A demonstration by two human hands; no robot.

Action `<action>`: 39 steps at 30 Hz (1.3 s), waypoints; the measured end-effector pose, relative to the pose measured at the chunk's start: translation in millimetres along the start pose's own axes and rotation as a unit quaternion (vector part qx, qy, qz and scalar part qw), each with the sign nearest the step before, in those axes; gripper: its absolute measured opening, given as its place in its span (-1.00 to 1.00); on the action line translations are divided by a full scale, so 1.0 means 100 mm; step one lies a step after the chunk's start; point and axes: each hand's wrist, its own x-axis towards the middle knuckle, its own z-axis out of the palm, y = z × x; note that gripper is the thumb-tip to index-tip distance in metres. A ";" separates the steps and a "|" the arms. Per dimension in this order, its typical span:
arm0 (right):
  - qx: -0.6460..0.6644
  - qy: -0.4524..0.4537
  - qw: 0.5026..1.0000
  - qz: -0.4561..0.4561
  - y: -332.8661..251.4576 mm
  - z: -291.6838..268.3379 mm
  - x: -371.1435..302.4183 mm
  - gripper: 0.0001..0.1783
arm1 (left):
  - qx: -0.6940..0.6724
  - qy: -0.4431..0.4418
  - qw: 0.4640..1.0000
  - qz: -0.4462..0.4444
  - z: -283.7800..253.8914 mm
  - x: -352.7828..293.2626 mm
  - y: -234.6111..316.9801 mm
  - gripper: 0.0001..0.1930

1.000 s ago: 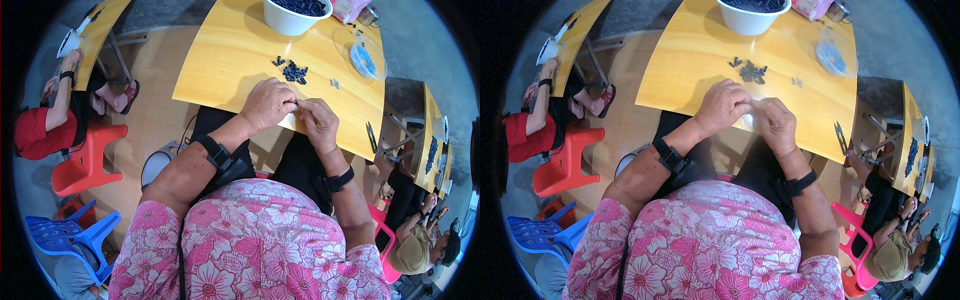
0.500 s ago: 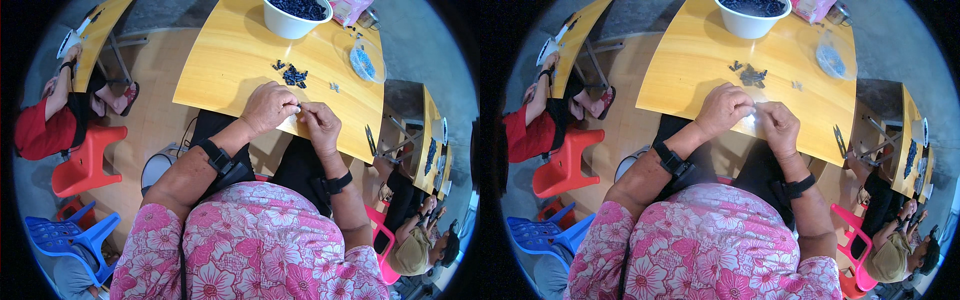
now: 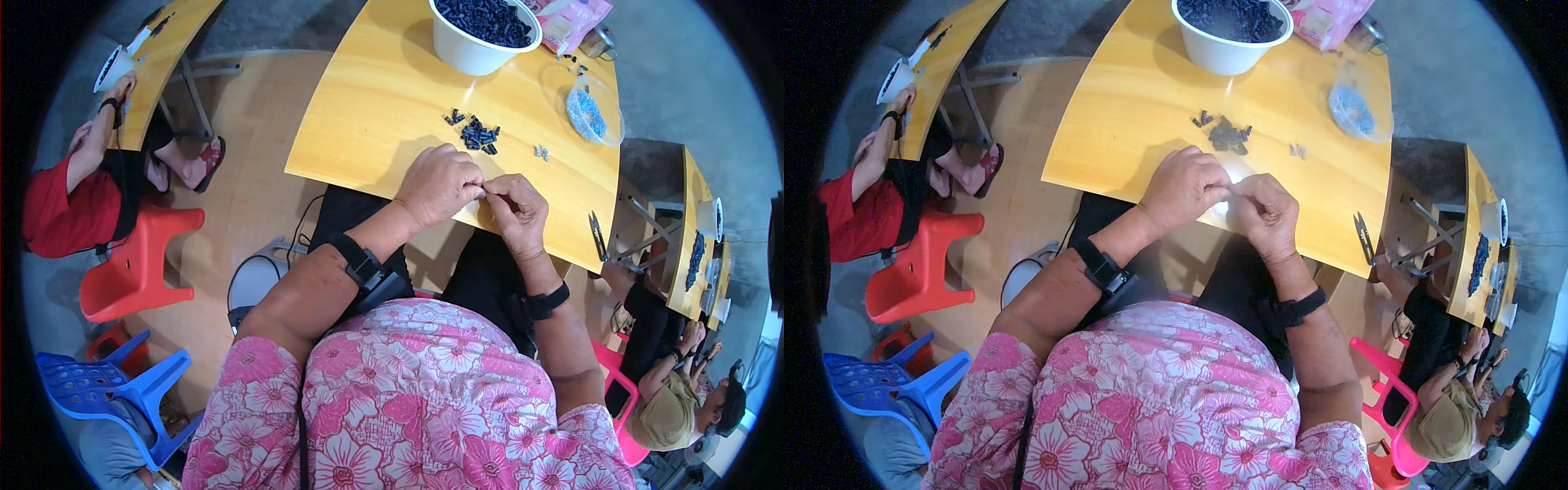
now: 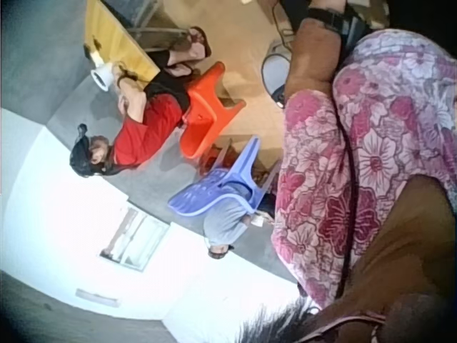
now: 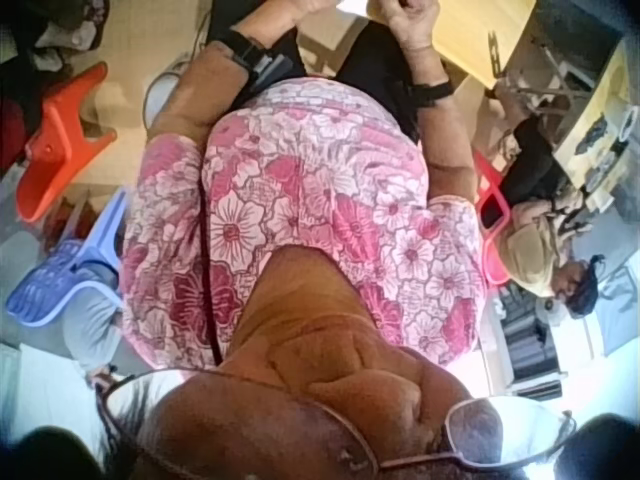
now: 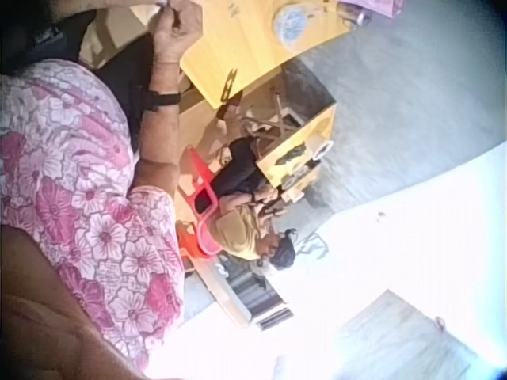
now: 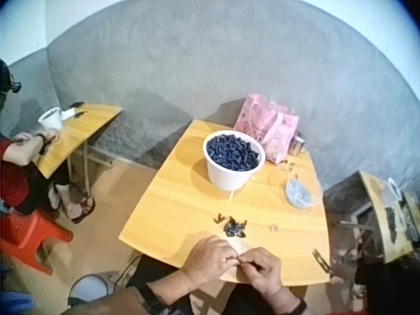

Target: Manually assembling small black plastic components by hand at a workstation.

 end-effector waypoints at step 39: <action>-0.371 -0.051 0.927 -0.035 -0.09 0.06 0.23 -0.82 | -0.025 -0.035 0.999 0.023 -0.09 -0.02 -0.05 -0.84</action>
